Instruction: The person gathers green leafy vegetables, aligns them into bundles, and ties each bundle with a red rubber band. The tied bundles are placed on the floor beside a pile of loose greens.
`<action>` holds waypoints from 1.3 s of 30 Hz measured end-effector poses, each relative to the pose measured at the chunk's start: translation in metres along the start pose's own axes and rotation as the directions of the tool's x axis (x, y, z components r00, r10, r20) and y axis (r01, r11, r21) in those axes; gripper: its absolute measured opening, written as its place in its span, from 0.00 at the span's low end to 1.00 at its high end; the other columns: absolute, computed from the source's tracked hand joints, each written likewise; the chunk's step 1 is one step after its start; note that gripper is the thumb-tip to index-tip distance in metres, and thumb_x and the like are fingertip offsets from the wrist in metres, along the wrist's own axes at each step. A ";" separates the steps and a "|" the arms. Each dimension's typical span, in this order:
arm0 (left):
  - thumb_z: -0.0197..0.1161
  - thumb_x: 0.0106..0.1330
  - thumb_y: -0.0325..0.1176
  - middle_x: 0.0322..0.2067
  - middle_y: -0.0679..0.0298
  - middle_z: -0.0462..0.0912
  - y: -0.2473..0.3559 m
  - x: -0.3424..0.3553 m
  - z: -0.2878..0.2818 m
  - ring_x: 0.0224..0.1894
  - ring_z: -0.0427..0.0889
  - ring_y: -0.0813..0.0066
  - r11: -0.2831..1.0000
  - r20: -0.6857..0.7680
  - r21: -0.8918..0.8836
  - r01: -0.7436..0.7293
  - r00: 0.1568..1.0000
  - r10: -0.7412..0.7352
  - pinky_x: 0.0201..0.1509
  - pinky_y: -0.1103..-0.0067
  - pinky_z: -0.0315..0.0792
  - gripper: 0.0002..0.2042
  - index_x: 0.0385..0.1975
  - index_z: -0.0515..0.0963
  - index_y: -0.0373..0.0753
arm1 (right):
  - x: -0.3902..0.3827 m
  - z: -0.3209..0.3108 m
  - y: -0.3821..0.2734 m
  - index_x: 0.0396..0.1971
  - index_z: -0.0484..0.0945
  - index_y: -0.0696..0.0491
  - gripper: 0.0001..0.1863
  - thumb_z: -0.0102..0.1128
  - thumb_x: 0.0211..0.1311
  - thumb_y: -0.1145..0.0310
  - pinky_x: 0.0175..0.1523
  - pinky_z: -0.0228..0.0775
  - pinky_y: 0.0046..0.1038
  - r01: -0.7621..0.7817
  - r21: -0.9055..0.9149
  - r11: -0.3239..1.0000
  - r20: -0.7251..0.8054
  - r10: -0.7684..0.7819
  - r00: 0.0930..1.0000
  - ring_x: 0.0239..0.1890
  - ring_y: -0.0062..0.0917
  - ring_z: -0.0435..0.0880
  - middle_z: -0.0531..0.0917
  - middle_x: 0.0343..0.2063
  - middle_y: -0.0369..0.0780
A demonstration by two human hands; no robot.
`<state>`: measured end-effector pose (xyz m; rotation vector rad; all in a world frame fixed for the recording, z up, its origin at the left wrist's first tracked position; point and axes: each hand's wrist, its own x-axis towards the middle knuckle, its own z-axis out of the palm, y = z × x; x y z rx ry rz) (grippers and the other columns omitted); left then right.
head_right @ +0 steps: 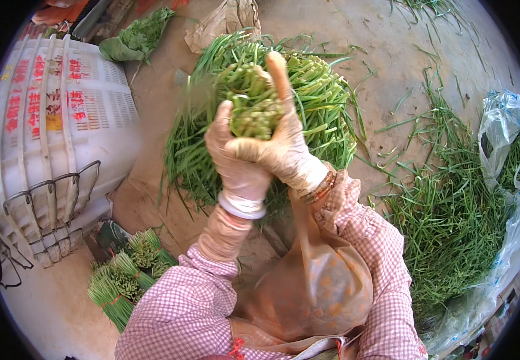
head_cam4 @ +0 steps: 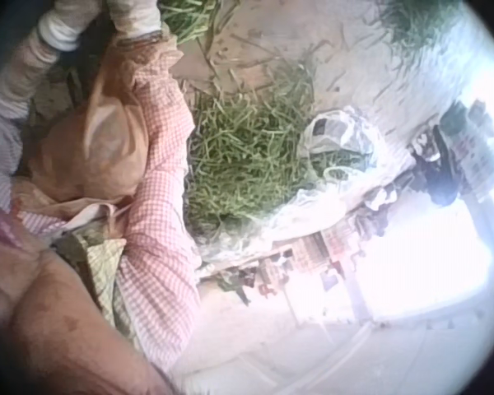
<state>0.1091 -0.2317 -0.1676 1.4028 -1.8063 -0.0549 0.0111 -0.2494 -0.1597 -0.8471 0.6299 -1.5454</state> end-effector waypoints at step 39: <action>0.75 0.47 0.46 0.63 0.54 0.59 -0.028 -0.033 -0.052 0.71 0.54 0.55 0.963 0.586 -0.179 0.202 0.808 -0.061 0.74 0.55 0.36 0.50 0.70 0.51 0.44 | -0.010 0.010 0.006 0.38 0.77 0.53 0.21 0.73 0.41 0.73 0.56 0.72 0.37 0.248 -0.454 0.856 0.234 -0.154 0.960 0.51 0.38 0.79 0.81 0.42 0.43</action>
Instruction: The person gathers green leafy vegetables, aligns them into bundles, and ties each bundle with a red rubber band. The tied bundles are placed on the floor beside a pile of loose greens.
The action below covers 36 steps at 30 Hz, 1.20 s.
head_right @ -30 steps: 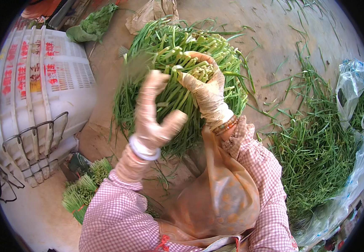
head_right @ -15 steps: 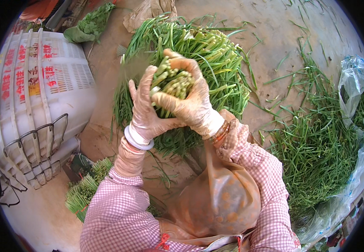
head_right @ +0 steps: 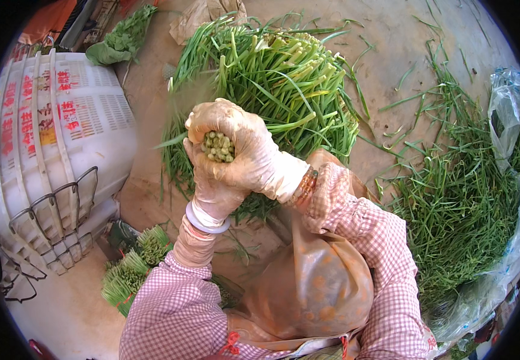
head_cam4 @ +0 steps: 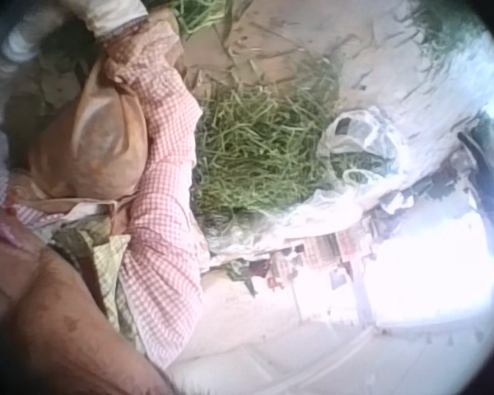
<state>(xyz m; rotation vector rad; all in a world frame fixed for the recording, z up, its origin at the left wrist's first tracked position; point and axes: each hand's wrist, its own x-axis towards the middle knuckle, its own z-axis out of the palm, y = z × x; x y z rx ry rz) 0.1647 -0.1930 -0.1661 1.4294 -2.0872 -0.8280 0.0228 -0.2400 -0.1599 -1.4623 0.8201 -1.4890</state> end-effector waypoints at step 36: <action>0.51 0.76 0.39 0.26 0.69 0.76 -0.109 0.024 -0.099 0.28 0.72 0.83 0.889 -0.657 -0.457 -0.010 0.678 -0.330 0.35 0.84 0.71 0.15 0.56 0.72 0.39 | 0.003 -0.028 -0.004 0.56 0.74 0.56 0.27 0.69 0.52 0.78 0.53 0.72 0.21 -0.410 0.500 0.763 0.102 0.418 0.903 0.47 0.18 0.79 0.81 0.42 0.36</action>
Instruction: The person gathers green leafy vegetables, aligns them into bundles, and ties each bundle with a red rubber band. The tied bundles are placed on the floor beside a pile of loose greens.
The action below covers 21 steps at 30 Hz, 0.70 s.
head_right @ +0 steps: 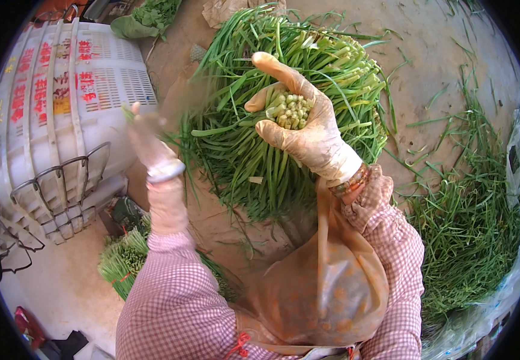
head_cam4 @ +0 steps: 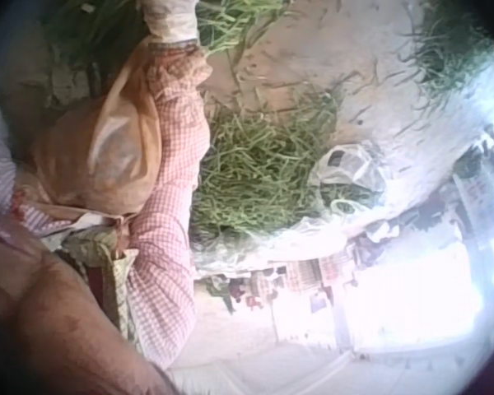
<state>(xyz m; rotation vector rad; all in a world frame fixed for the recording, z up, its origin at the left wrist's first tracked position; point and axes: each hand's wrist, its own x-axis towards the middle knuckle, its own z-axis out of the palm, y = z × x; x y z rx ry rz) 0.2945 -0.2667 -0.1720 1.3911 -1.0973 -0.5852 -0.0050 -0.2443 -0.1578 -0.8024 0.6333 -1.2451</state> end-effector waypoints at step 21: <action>0.60 0.68 0.41 0.38 0.63 0.83 -0.036 0.028 0.027 0.39 0.81 0.70 0.852 -0.131 0.066 0.519 0.851 -0.508 0.48 0.73 0.75 0.14 0.43 0.81 0.38 | -0.001 0.008 0.009 0.36 0.76 0.56 0.13 0.65 0.49 0.81 0.58 0.70 0.30 0.002 -0.048 0.999 0.116 0.004 0.993 0.48 0.25 0.79 0.80 0.40 0.38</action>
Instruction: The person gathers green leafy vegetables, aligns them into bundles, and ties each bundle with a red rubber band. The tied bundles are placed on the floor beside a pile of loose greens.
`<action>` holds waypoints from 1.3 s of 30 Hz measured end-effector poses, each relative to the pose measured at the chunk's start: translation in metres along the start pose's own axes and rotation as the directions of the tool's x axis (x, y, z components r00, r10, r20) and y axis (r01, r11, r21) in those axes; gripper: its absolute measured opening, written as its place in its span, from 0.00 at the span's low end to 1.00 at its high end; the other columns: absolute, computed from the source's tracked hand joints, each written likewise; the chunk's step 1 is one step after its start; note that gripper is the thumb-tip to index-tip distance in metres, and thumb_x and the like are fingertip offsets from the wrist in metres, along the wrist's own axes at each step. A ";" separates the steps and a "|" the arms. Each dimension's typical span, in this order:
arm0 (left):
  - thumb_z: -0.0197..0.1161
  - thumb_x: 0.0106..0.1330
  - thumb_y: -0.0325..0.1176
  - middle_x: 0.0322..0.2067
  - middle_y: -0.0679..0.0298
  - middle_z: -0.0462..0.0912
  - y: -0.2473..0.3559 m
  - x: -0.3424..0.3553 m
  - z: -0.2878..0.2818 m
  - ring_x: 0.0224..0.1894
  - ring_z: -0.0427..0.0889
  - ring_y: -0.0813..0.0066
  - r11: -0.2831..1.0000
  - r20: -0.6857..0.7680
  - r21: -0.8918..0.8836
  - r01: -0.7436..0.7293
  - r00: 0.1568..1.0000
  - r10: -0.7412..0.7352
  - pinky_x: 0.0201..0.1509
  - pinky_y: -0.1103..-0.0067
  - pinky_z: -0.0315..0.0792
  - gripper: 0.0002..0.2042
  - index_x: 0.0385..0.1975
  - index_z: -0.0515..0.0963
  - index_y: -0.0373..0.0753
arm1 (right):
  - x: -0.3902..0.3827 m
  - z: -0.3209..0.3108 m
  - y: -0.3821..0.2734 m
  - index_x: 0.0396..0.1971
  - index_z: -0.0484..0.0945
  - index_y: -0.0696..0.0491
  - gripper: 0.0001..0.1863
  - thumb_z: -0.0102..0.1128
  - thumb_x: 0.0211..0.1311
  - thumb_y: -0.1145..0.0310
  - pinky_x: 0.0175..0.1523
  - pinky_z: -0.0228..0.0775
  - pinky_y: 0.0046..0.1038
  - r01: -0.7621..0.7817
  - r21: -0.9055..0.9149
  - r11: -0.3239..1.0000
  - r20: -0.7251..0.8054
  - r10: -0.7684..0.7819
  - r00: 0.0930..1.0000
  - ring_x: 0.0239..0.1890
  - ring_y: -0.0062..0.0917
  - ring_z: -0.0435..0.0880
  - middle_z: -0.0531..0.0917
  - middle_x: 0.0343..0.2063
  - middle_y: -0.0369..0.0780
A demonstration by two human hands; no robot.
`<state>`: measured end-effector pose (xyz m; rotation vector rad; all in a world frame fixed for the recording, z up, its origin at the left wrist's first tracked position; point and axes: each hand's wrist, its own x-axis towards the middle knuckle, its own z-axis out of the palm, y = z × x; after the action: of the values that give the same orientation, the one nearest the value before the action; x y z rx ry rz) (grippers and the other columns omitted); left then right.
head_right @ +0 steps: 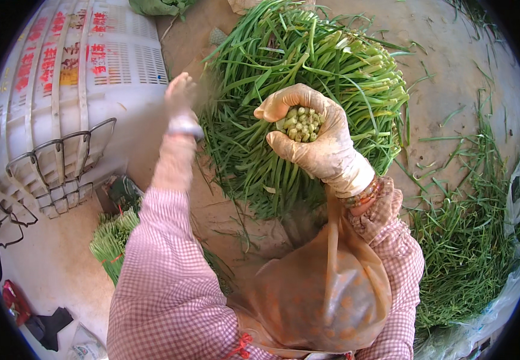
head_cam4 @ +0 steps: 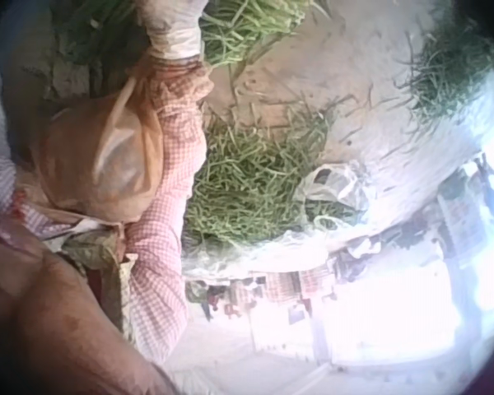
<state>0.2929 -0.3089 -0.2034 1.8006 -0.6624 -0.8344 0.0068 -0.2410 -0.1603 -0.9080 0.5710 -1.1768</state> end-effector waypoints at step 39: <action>0.74 0.50 0.56 0.69 0.46 0.57 0.067 -0.066 0.090 0.73 0.54 0.54 0.460 0.898 -0.112 -0.881 0.108 0.426 0.76 0.65 0.47 0.51 0.69 0.56 0.35 | -0.005 -0.002 0.020 0.29 0.77 0.54 0.11 0.64 0.41 0.77 0.41 0.77 0.30 0.167 -0.273 0.947 0.066 -0.155 0.986 0.34 0.32 0.85 0.83 0.30 0.40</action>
<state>0.1778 -0.3327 -0.1483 0.9787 -2.3992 -0.8517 0.0148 -0.2347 -0.1786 -1.2368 0.6465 -1.2387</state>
